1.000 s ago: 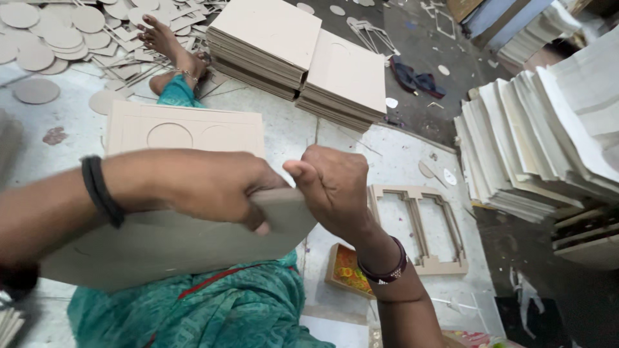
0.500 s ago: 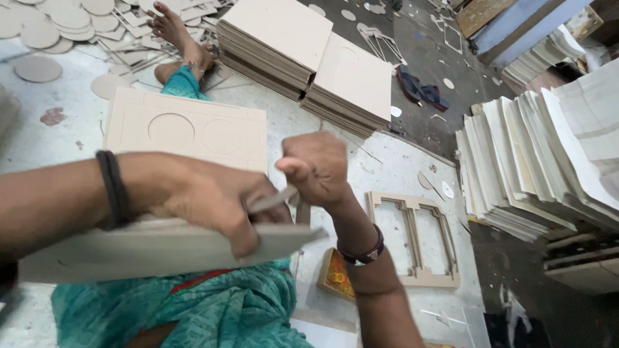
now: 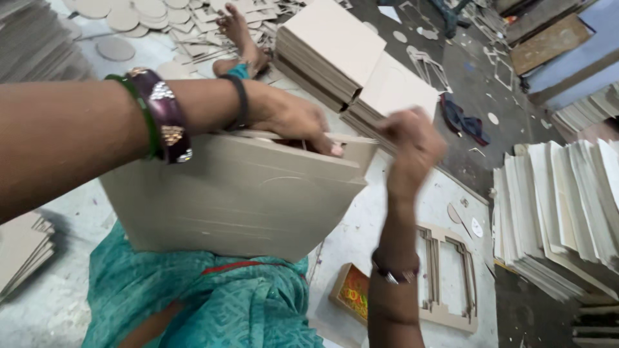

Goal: The person sits on the floor and sorts die-cut cardboard sheets, picking up individual cutout pieces, aligning them into stacks, and matching shaped pieces such as frames and circular cutouts. They place completed stacks aside and continue handling more sheets one at a time.

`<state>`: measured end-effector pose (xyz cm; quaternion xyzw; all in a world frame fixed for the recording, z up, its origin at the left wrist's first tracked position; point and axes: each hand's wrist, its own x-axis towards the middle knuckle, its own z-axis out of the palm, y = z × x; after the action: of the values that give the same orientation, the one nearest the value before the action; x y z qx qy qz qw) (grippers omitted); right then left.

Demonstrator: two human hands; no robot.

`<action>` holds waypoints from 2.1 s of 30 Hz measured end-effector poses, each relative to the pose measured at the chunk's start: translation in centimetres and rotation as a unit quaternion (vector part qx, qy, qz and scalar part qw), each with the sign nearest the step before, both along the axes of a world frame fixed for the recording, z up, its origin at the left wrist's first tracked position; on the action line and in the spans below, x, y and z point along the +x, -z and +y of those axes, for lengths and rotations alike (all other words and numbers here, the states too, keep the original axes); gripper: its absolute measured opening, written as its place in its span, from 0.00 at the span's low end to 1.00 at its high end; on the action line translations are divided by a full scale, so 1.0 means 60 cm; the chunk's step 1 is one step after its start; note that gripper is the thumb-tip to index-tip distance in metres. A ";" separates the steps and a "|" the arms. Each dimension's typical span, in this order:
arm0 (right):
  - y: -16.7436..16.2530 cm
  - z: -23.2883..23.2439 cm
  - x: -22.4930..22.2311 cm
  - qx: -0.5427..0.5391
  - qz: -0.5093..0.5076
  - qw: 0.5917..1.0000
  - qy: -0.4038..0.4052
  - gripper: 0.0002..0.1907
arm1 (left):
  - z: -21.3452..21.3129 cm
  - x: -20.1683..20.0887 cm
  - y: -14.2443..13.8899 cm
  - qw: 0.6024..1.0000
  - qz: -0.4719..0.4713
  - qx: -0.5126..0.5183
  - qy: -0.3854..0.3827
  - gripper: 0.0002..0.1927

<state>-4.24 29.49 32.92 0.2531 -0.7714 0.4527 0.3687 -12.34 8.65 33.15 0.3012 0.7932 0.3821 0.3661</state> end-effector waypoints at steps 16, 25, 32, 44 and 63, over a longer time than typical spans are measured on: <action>0.043 -0.088 0.078 0.232 -0.024 0.965 0.119 0.27 | -0.185 -0.025 0.014 0.947 0.296 -0.011 -0.123 0.13; 0.072 -0.069 0.112 0.206 -0.029 0.963 0.170 0.26 | -0.192 -0.009 -0.017 0.950 0.302 0.035 -0.075 0.26; 0.035 -0.067 0.054 0.322 -0.134 0.908 0.231 0.29 | -0.323 0.087 0.017 0.816 0.529 0.143 -0.187 0.19; -0.041 -0.193 0.058 0.525 -0.029 0.832 0.180 0.30 | -0.285 0.136 0.070 0.831 0.347 0.261 -0.347 0.22; 0.033 -0.305 0.149 0.378 0.117 0.914 0.094 0.24 | -0.264 0.006 0.163 0.879 0.078 0.249 -0.400 0.30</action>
<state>4.71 11.18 30.95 0.3511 -0.8565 0.0581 0.3739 -12.00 -7.19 23.39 0.0686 0.7506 0.6564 0.0318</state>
